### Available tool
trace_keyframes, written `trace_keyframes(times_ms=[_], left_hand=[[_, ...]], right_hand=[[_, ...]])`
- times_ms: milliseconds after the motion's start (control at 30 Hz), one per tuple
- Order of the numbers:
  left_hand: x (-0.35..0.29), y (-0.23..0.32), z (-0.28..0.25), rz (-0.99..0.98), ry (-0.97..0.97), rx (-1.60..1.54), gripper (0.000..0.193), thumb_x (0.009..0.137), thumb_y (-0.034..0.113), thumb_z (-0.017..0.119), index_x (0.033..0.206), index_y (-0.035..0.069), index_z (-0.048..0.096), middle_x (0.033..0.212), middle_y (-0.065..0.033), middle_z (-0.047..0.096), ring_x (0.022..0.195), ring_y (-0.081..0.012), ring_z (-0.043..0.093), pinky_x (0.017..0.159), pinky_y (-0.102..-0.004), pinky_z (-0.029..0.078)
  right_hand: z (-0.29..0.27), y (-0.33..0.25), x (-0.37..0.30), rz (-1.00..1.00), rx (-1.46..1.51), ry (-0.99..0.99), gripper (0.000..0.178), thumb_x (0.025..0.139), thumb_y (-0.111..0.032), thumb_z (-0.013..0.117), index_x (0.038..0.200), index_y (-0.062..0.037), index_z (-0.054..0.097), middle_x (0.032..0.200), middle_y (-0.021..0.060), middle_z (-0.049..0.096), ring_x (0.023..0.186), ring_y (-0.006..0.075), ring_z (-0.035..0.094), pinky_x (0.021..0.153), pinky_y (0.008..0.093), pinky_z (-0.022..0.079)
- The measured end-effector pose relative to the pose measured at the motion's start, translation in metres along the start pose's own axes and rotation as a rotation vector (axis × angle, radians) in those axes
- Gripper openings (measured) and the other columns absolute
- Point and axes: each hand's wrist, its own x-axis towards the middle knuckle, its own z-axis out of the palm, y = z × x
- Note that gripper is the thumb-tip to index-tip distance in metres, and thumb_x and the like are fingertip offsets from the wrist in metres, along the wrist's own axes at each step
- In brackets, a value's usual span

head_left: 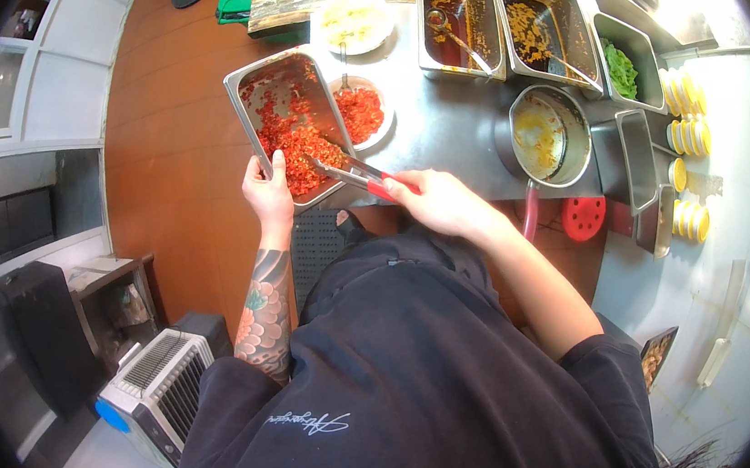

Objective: The person scoops shredded meat from a large tray into several small bowls, then places yellow lids on the bowls. Later, the person uses tongs to transfer chopped red peppers from a metal container into a small white bowl.

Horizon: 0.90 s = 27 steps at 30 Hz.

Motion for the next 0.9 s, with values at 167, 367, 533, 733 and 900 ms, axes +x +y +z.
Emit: trace_keyframes(times_ms=[167,367,533,733,900], left_hand=[[0.001,-0.001,0.002,0.004,-0.003,-0.022,0.035,0.097,0.016,0.070,0.071,0.009,0.047,0.065,0.0090,0.037,0.061,-0.0032,0.031,0.054,-0.0245,0.027],[0.002,-0.007,0.001,-0.034,-0.021,-0.147,0.031,0.097,0.012,0.069,0.073,0.008,0.050,0.069,0.0095,0.041,0.065,-0.0026,0.033,0.056,-0.0234,0.029],[0.002,-0.010,0.009,-0.103,0.007,-0.297,0.019,0.097,0.010,0.068,0.081,0.005,0.060,0.076,0.0080,0.053,0.069,-0.0020,0.042,0.062,-0.0214,0.036],[0.004,-0.015,0.013,-0.134,0.062,-0.339,0.011,0.097,0.006,0.067,0.087,0.002,0.064,0.080,0.0045,0.061,0.070,-0.0022,0.048,0.064,-0.0212,0.041],[0.017,-0.028,0.008,-0.135,0.136,-0.382,0.010,0.097,0.005,0.067,0.087,0.002,0.064,0.077,0.0039,0.060,0.067,-0.0027,0.047,0.061,-0.0211,0.039]], right_hand=[[-0.003,-0.001,0.004,0.033,-0.019,-0.125,0.055,0.100,-0.052,0.050,0.109,-0.0008,0.070,0.099,0.0256,0.071,0.099,0.0407,0.068,0.090,0.0452,0.051],[-0.017,0.015,0.024,0.067,0.026,-0.266,0.047,0.101,-0.042,0.056,0.111,0.0010,0.069,0.082,0.0112,0.068,0.077,0.0214,0.065,0.072,0.0352,0.051],[-0.024,0.020,0.033,0.104,0.168,-0.365,0.038,0.103,-0.038,0.054,0.103,-0.0042,0.070,0.065,-0.0024,0.054,0.054,0.0078,0.047,0.051,0.0256,0.039],[-0.028,0.028,0.024,0.077,0.221,-0.297,0.034,0.104,-0.034,0.054,0.105,-0.0037,0.069,0.065,-0.0035,0.055,0.054,0.0066,0.046,0.051,0.0247,0.039],[-0.035,0.033,0.012,0.033,0.279,-0.227,0.033,0.103,-0.033,0.057,0.109,-0.0024,0.069,0.065,-0.0046,0.053,0.056,0.0050,0.045,0.051,0.0229,0.037]])
